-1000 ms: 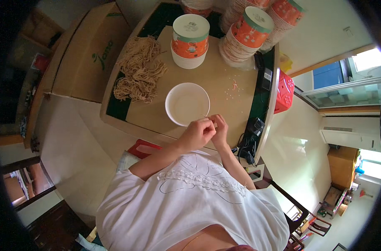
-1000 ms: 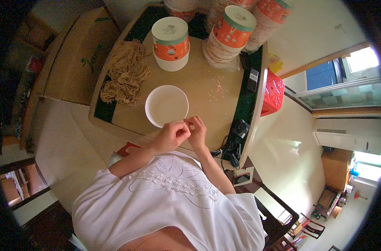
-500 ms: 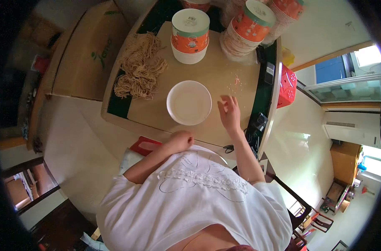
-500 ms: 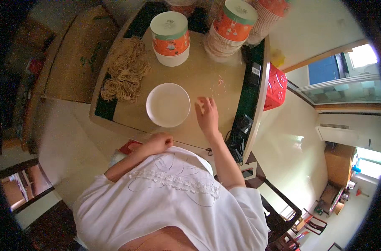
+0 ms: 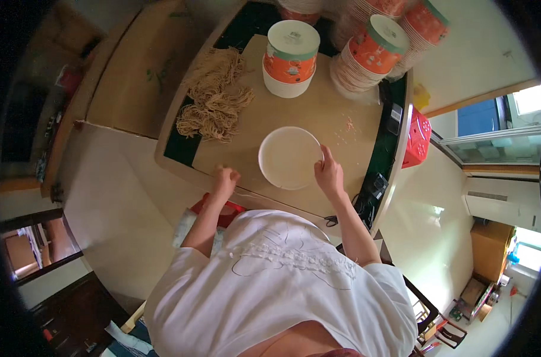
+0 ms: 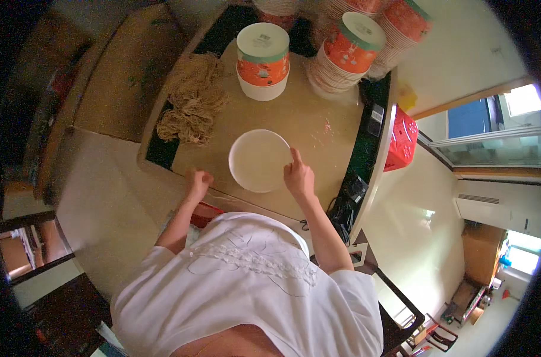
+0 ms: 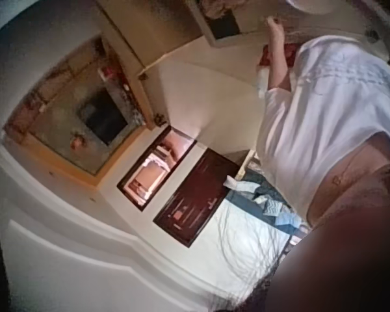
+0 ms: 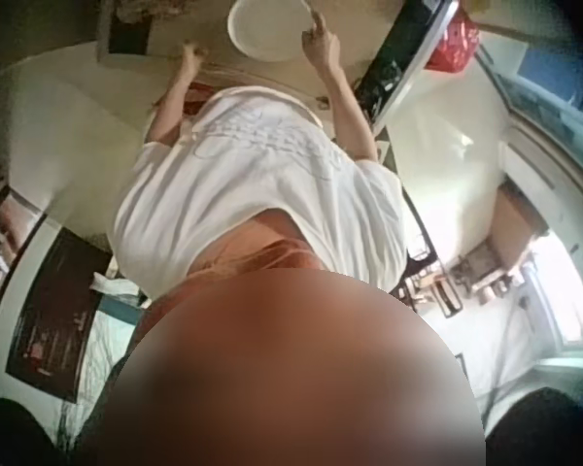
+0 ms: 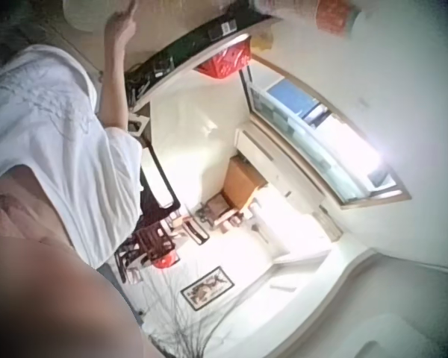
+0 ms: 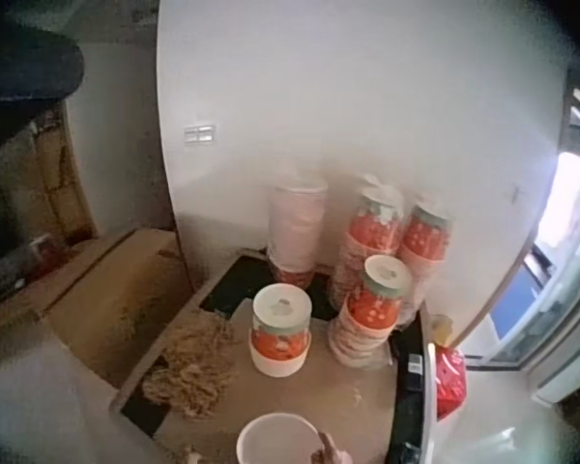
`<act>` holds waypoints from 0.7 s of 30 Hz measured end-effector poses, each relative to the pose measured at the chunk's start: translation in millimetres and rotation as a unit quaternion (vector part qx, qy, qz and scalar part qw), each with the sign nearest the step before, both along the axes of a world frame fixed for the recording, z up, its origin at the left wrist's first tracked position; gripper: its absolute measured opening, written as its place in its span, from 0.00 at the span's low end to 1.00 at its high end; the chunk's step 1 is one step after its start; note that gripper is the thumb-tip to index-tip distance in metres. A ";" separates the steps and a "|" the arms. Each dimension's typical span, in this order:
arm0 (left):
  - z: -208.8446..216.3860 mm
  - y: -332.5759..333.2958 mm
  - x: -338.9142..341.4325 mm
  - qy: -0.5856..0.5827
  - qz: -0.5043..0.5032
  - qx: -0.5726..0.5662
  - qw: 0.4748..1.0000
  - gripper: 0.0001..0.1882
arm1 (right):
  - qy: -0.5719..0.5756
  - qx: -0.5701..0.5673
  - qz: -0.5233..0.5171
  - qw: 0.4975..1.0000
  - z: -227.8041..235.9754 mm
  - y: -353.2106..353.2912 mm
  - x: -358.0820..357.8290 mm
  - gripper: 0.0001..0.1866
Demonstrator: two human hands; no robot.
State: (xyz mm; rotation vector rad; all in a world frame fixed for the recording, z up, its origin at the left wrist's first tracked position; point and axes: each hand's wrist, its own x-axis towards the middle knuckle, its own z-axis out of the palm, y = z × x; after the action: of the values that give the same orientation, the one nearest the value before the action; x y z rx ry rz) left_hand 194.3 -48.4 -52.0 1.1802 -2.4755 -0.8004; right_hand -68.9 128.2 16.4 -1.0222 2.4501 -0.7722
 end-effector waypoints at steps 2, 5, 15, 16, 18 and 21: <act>41.3 -12.4 -15.0 -0.008 -0.038 -0.271 0.962 0.06 | 0.010 -0.017 -0.005 1.000 -7.2 10.9 3.9 0.28; 102.5 -5.6 -52.1 0.048 0.026 -0.096 0.994 0.04 | -0.015 -0.008 -0.017 1.000 -4.2 23.4 20.8 0.32; 87.4 55.5 -133.4 0.165 -0.093 0.447 0.874 0.06 | -0.282 -0.083 -0.037 0.955 14.4 45.4 78.4 0.34; 82.2 58.4 -130.0 0.162 -0.098 0.448 0.874 0.06 | -0.282 -0.084 -0.043 0.955 11.7 46.9 75.3 0.34; 80.0 62.1 -125.6 0.167 -0.165 0.336 0.912 0.06 | -0.309 -0.096 -0.049 0.945 7.7 50.3 65.4 0.27; 73.9 56.3 -117.6 0.148 -0.181 0.371 0.899 0.04 | -0.326 -0.115 -0.050 0.937 11.9 48.8 58.7 0.23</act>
State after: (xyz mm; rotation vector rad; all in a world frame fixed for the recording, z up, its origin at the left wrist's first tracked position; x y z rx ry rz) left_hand 76.7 7.9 21.9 0.6802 -2.1917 -1.9873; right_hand -10.2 177.0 28.4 -0.5779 1.8724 -1.2245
